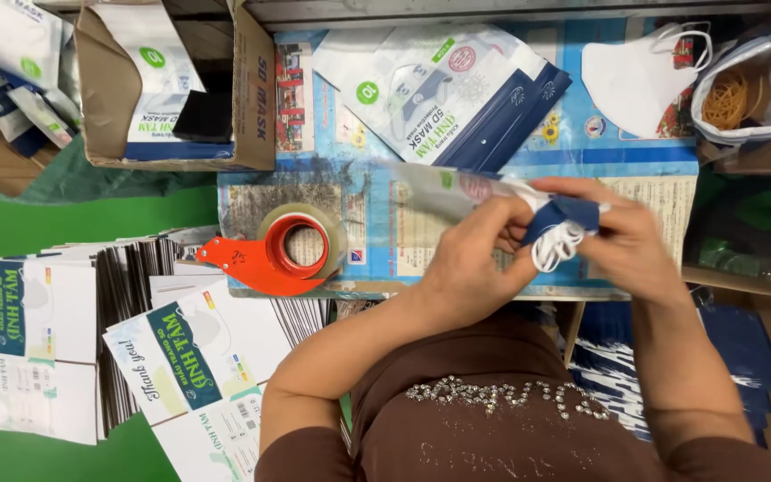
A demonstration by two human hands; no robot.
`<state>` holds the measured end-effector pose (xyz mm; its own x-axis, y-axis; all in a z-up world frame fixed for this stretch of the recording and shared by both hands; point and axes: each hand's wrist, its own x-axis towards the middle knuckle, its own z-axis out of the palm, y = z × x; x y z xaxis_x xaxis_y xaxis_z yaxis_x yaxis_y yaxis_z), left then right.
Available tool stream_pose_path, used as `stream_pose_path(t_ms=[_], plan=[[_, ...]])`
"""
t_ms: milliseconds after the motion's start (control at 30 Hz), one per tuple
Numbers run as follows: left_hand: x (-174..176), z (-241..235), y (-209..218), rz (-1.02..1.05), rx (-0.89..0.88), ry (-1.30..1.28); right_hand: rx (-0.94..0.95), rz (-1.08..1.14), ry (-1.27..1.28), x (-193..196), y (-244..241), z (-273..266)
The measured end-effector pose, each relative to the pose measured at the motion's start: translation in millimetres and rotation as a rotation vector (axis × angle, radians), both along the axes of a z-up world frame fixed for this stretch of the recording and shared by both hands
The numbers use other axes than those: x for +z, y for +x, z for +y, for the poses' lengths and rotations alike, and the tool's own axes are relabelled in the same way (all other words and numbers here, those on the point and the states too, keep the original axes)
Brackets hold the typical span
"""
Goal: The recorder is placing individual 5D masks into plastic packaging sleeves and organizing them for shipment.
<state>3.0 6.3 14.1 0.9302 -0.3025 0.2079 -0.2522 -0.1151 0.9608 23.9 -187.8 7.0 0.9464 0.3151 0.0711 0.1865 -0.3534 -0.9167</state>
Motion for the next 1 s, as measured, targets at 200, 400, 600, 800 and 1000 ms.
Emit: stream_pose_path(t_ms=[200, 400, 600, 800, 1000], plan=[[34, -3, -5, -0.105, -0.152, 0.086, -0.056, 0.066, 0.156, -68, -20, -35], [53, 14, 28, -0.471, -0.066, 0.291, 0.128, -0.235, -0.073, -23, -26, -33], [57, 32, 41, -0.272, -0.286, 0.173, -0.106, -0.523, -0.193, 35, -26, -17], [49, 28, 40, -0.217, -0.290, 0.123, -0.041, -0.305, -0.057, 41, -22, -18], [51, 26, 35, -0.250, -0.284, 0.136, -0.073, -0.292, -0.109, 26, -29, -12]])
